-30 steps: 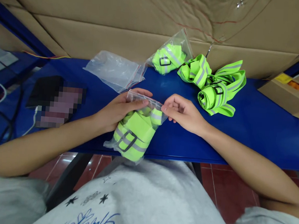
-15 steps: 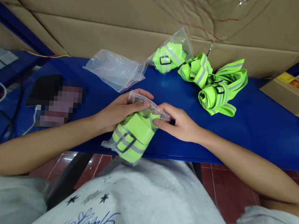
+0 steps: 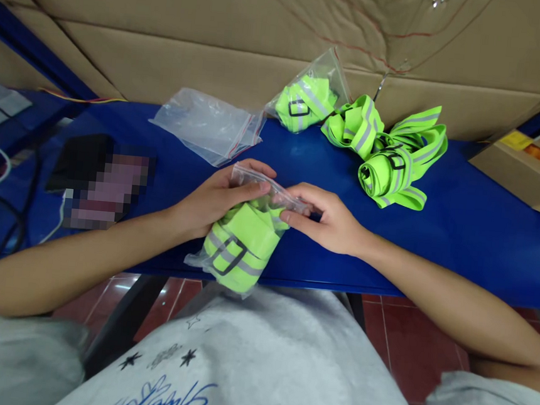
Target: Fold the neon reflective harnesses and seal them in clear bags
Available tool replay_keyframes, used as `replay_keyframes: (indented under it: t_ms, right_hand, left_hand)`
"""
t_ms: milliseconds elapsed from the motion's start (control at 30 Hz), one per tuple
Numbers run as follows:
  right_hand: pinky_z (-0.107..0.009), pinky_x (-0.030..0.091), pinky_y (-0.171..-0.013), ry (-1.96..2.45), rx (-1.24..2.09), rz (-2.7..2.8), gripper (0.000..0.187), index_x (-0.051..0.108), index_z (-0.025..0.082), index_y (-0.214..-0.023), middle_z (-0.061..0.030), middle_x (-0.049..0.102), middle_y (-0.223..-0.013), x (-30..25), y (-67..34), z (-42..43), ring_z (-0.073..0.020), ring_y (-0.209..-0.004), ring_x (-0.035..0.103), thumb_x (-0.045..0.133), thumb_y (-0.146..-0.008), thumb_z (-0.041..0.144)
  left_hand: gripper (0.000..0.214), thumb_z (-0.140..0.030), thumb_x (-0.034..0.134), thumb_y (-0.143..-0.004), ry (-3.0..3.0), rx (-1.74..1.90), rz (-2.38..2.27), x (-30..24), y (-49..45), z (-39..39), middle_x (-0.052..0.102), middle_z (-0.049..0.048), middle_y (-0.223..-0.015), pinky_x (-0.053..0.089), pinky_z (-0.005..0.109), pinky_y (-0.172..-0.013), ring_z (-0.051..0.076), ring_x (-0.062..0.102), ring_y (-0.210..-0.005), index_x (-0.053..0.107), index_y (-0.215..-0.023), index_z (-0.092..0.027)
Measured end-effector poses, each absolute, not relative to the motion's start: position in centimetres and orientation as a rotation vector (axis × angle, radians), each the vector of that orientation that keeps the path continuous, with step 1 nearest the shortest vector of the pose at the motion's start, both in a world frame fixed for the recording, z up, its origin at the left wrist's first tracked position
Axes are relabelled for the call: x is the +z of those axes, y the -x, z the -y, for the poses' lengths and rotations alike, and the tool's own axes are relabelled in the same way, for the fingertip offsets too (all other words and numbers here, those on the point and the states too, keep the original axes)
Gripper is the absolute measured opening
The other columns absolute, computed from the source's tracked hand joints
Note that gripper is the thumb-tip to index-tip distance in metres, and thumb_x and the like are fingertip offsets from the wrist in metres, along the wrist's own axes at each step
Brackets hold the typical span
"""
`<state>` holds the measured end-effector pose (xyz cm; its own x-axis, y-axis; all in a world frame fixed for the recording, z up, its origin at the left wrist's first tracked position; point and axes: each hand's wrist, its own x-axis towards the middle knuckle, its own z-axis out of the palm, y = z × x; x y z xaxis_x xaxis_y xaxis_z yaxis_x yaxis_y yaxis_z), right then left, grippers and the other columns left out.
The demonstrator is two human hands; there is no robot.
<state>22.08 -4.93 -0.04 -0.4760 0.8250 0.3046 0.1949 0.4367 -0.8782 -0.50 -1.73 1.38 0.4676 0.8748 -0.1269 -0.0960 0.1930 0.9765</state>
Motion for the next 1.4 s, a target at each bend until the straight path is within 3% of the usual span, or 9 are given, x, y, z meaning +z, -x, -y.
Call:
replay_keyframes:
  t_ms: [100, 300, 600, 800, 1200, 1400]
  right_hand:
    - [-0.022, 0.052, -0.060, 0.935, 1.209, 1.689, 0.037, 0.063, 0.022, -0.114, -0.0008, 0.068, -0.096, -0.1, -22.3, 4.7, -0.0092, -0.068, 0.061, 0.076, -0.091, 0.048]
    - [-0.020, 0.043, -0.051, 1.088, 1.282, 1.596, 0.040, 0.061, 0.018, -0.084, 0.0032, 0.061, -0.063, 0.3, -22.6, 4.1, -0.0087, -0.056, 0.055, 0.082, -0.083, 0.053]
    - [-0.021, 0.035, -0.049, 0.933, 1.352, 1.345, 0.033, 0.055, 0.019, -0.076, 0.0054, 0.054, -0.056, 0.0, -22.1, 4.0, -0.0078, -0.052, 0.046, 0.082, -0.087, 0.036]
    - [-0.021, 0.036, -0.050, 0.921, 1.335, 1.327, 0.030, 0.057, 0.019, -0.078, 0.0044, 0.057, -0.062, -0.4, -22.4, 4.0, -0.0079, -0.052, 0.047, 0.083, -0.085, 0.033]
    - [-0.021, 0.038, -0.049, 0.987, 1.393, 1.321, 0.011, 0.059, 0.018, -0.077, 0.0032, 0.058, -0.057, -0.1, -22.7, 3.7, -0.0090, -0.050, 0.049, 0.068, -0.083, 0.021]
    - [-0.021, 0.035, -0.048, 0.995, 1.364, 1.371, 0.014, 0.057, 0.018, -0.078, 0.0050, 0.054, -0.054, 0.0, -22.6, 3.9, -0.0078, -0.048, 0.046, 0.068, -0.085, 0.023]
  left_hand:
    - [0.038, -0.031, 0.087, -0.075, -1.189, 0.876, -0.855, 1.6, 0.7, 1.7, 0.068, -0.0045, -0.081, 0.049, 0.020, -0.061, 0.010, 0.062, -0.067, 0.066, -0.106, -0.023]
    - [0.037, -0.025, 0.085, -0.076, -1.185, 0.915, -0.860, 2.0, 0.9, 1.8, 0.072, -0.0039, -0.081, 0.050, 0.019, -0.063, 0.010, 0.064, -0.068, 0.063, -0.105, -0.023]
    - [0.042, -0.036, 0.085, -0.077, -1.069, 1.003, -0.847, 2.0, 0.5, 1.4, 0.074, -0.0023, -0.083, 0.056, 0.022, -0.065, 0.013, 0.069, -0.070, 0.065, -0.112, -0.022]
    - [0.040, -0.050, 0.083, -0.079, -1.022, 0.802, -0.814, 2.0, 0.6, 1.3, 0.079, 0.0042, -0.094, 0.061, 0.025, -0.073, 0.017, 0.075, -0.080, 0.075, -0.101, -0.017]
    - [0.026, -0.034, 0.089, -0.072, -0.946, 0.788, -0.887, 2.2, 0.5, 2.2, 0.079, 0.0034, -0.082, 0.061, 0.023, -0.064, 0.017, 0.074, -0.070, 0.077, -0.084, -0.015]
    - [0.027, -0.039, 0.087, -0.074, -0.959, 0.772, -0.910, 2.4, 0.4, 2.4, 0.078, 0.0028, -0.077, 0.059, 0.023, -0.059, 0.015, 0.072, -0.065, 0.076, -0.080, -0.015]
